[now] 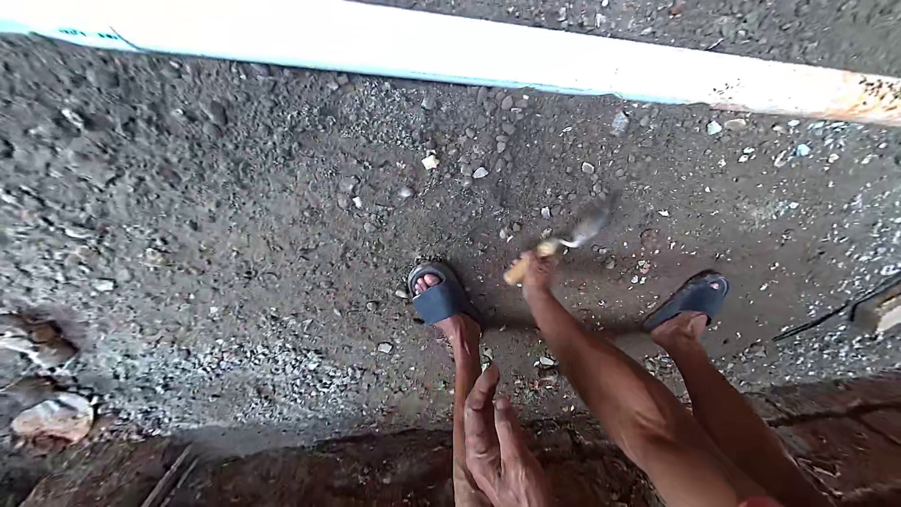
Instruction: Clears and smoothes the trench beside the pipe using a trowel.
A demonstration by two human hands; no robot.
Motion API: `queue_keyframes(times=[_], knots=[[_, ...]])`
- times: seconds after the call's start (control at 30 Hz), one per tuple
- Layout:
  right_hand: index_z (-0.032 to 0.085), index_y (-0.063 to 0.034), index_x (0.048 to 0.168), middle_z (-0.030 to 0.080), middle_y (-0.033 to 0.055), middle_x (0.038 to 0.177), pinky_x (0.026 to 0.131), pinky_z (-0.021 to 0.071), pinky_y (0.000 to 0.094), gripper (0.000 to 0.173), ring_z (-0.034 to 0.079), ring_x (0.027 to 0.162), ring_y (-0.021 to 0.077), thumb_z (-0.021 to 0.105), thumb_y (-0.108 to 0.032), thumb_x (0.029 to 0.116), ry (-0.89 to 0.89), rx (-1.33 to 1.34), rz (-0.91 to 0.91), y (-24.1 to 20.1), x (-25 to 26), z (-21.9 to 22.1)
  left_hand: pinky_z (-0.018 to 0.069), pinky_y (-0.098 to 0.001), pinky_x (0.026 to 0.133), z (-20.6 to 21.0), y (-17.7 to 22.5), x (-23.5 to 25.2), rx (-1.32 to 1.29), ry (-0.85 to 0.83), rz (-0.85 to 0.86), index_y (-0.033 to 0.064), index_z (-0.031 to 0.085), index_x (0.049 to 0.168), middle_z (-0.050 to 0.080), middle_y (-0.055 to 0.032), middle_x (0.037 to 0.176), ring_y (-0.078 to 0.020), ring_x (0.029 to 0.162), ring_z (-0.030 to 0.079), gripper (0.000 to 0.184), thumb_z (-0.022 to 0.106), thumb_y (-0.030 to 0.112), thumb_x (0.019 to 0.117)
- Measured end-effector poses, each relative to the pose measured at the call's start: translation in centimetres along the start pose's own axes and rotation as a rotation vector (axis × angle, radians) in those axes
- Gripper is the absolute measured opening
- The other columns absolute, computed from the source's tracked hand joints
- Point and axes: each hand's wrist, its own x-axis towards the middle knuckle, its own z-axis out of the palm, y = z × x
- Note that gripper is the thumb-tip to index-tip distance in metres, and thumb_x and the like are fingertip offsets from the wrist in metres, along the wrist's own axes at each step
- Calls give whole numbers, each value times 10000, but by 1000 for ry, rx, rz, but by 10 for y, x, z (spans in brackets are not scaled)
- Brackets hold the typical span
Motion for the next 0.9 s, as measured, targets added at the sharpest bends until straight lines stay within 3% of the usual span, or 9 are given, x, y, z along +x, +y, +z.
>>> queue_keyframes(times=[0.17, 0.23, 0.27, 0.3, 0.4, 0.6, 0.7, 0.8, 0.9], knots=[[321, 20, 1510, 623, 251, 1253, 859, 590, 447, 543, 680, 1025, 302, 559, -127, 1043, -260, -106, -62, -7, -74, 147, 543, -314, 1023, -11, 14, 16, -94, 101, 14, 3, 631, 1178, 713, -32, 1190, -127, 1151, 669, 311, 417, -35, 957], [232, -73, 1593, 524, 186, 1474, 1072, 493, 477, 587, 580, 1276, 300, 511, -127, 1079, -322, -261, 166, -57, -108, 181, 560, -313, 1016, -13, 20, 21, -144, 130, 18, 4, 634, 1171, 713, -4, 1169, -111, 1144, 675, 321, 398, -59, 963], [295, -3, 1544, 587, 263, 1356, 938, 568, 515, 594, 646, 1156, 361, 568, -170, 1043, -325, -251, -39, -40, -108, 188, 568, -310, 1007, -13, 22, 23, -164, 146, 22, 4, 641, 1167, 719, 1, 1161, -105, 1135, 682, 325, 395, -64, 966], [327, -12, 1516, 621, 284, 1267, 854, 573, 543, 614, 667, 1074, 395, 609, -251, 1026, -349, -241, -150, -27, -104, 189, 578, -300, 988, -13, 24, 23, -158, 170, 25, -2, 641, 1164, 723, 2, 1150, -98, 1118, 690, 325, 393, -65, 964], [269, -68, 1568, 626, 278, 1292, 925, 551, 594, 715, 667, 1116, 427, 638, -327, 1013, -401, -386, -192, -27, -100, 168, 556, -268, 989, -15, 30, 27, -92, 206, 36, -11, 640, 1162, 726, 7, 1133, -77, 1106, 681, 301, 408, -34, 972], [323, -28, 1520, 662, 268, 1135, 845, 577, 548, 621, 694, 961, 385, 628, -220, 1015, -297, -450, -135, -26, -92, 174, 527, -255, 1009, -19, 52, 50, -53, 190, 94, -16, 637, 1157, 724, 9, 1119, -68, 1104, 670, 297, 410, -8, 966], [298, 16, 1540, 611, 296, 1292, 990, 530, 542, 685, 649, 1151, 403, 660, -182, 993, -402, -611, -150, -40, -109, 189, 518, -259, 1023, -28, 76, 78, -11, 119, 196, -47, 617, 1177, 721, 11, 1154, -56, 1132, 658, 292, 426, 1, 962], [377, 8, 1520, 618, 265, 1329, 1013, 531, 514, 625, 655, 1178, 368, 646, -189, 992, -401, -711, -168, -43, -113, 146, 504, -257, 1021, -38, 85, 91, 63, -7, 220, -135, 565, 1185, 689, -38, 1167, -50, 1135, 637, 300, 440, -5, 946], [434, 47, 1490, 621, 274, 1332, 1079, 486, 495, 593, 622, 1234, 364, 657, -139, 973, -200, -539, -125, -50, -102, 70, 498, -255, 1037, -34, 72, 90, 97, -118, 214, -146, 567, 1181, 693, -38, 1166, -39, 1148, 635, 303, 424, -4, 954]])
